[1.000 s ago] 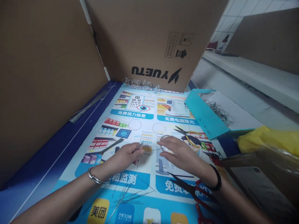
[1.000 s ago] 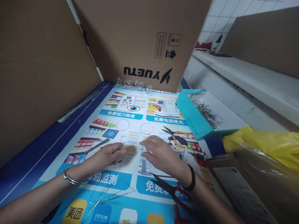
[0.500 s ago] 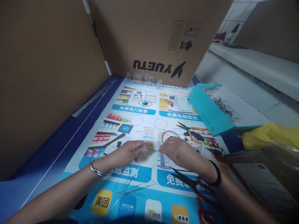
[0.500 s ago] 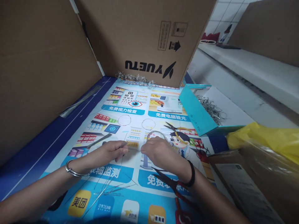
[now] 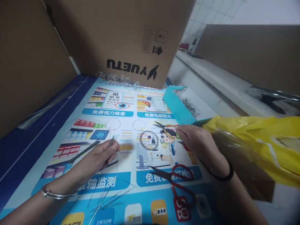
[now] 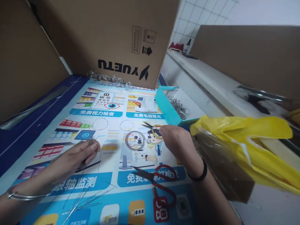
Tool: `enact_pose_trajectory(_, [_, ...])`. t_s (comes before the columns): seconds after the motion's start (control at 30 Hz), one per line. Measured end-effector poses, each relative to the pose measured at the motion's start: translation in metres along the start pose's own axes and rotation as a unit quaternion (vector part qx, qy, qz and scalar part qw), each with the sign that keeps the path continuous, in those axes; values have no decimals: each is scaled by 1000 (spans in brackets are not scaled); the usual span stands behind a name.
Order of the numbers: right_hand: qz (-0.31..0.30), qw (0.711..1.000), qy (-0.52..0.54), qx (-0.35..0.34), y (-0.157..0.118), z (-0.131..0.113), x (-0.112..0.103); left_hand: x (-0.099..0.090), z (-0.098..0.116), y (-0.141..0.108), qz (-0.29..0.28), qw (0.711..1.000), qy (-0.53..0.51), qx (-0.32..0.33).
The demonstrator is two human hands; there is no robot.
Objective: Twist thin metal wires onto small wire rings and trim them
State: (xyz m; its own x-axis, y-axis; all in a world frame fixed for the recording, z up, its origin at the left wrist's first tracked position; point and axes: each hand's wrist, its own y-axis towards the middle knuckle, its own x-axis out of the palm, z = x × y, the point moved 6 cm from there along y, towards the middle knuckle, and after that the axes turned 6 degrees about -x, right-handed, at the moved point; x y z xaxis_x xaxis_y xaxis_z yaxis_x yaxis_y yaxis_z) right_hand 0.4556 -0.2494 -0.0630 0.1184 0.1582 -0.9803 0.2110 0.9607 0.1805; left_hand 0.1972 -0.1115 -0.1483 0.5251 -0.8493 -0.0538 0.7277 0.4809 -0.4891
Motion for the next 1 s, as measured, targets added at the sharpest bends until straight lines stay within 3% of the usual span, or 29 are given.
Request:
enact_pose_trajectory(0.13, [-109,985,-83,106,4,26,21,2,0,-1,15,998,-48,-23])
enact_pose_trajectory(0.33, [-119,975,-112,154,22,46,52,8,4,-7,1,994,-104,-39])
enact_pose_trajectory(0.57, [-119,974,-114,158,49,44,73,4,0,-9,41,986,-160,-31])
enact_pose_trajectory(0.83, [-128,965,-130,189,71,42,83,-9,-12,-9,43,974,-217,-53])
enact_pose_trajectory(1.0, [-144,966,-137,165,69,30,70,-19,-9,-12,40,975,-218,23])
